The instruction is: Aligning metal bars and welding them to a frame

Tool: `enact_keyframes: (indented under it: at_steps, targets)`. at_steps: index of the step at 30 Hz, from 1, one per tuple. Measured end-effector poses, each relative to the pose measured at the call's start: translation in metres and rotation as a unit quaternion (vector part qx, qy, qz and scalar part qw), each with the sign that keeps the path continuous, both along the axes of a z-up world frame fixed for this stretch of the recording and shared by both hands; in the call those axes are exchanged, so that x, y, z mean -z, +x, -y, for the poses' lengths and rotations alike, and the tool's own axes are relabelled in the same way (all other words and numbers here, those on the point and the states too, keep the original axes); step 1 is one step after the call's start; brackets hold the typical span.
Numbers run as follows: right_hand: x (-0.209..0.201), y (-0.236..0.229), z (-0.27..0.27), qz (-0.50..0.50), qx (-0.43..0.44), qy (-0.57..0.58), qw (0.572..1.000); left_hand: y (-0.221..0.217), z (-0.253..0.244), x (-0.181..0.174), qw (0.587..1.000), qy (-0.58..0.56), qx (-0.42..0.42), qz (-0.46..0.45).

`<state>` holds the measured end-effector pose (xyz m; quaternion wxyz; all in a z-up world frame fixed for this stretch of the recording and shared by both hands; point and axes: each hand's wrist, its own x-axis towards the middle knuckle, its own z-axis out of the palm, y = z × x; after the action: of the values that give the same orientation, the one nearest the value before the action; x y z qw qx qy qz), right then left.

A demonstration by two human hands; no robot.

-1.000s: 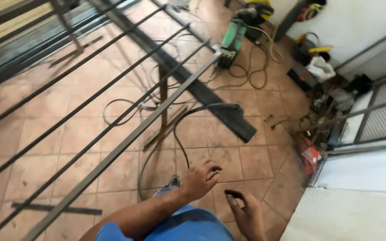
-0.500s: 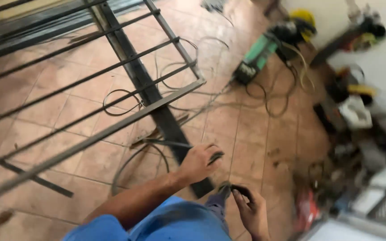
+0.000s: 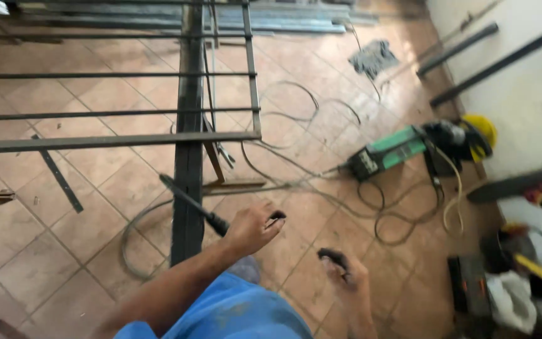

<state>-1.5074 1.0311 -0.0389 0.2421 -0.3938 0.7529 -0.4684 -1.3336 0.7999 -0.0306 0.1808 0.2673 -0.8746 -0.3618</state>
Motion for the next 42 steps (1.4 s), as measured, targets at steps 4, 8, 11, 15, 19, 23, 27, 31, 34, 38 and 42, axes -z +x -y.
enact_keyframes:
  at_steps: [4, 8, 11, 15, 19, 23, 27, 31, 34, 38, 42]
  targets:
    - [-0.037, -0.019, 0.061, -0.033, -0.113, -0.011, 0.993, -0.027, 0.036, 0.023, 0.997, -0.005, -0.068, -0.034]
    - [-0.041, -0.067, 0.117, -0.080, -0.223, -0.024, 0.971, -0.058, 0.088, 0.000, 0.988, -0.047, -0.137, -0.047]
    - [-0.036, -0.110, 0.143, -0.078, -0.225, 0.023, 0.971, -0.080, 0.121, 0.006, 0.972, -0.091, -0.210, -0.054]
    - [-0.042, -0.154, 0.209, -0.069, -0.222, 0.088, 0.969, -0.093, 0.166, 0.011, 0.909, -0.242, -0.338, 0.022]
    - [-0.033, -0.189, 0.319, -0.130, -0.337, -0.074, 0.930, -0.105, 0.184, 0.026, 0.844, -0.288, -0.449, 0.064]
    - [-0.023, -0.203, 0.440, -0.185, -0.448, -0.155, 0.861, -0.126, 0.186, 0.025, 0.846, -0.186, -0.486, 0.113]
    - [0.000, -0.201, 0.551, -0.222, -0.562, -0.268, 0.751, -0.158, 0.190, 0.039, 0.798, -0.196, -0.547, 0.163]
    - [0.016, -0.191, 0.623, -0.215, -0.651, -0.312, 0.658, -0.191, 0.202, 0.051, 0.732, -0.183, -0.636, 0.164]
    - [0.033, -0.188, 0.656, -0.263, -0.684, -0.336, 0.591, -0.212, 0.201, 0.060, 0.670, -0.165, -0.702, 0.176]
    - [0.048, -0.180, 0.691, -0.252, -0.732, -0.365, 0.517, -0.225, 0.206, 0.057, 0.650, -0.055, -0.727, 0.216]
    - [0.056, -0.178, 0.708, -0.210, -0.780, -0.339, 0.482, -0.228, 0.211, 0.088, 0.606, -0.164, -0.742, 0.233]
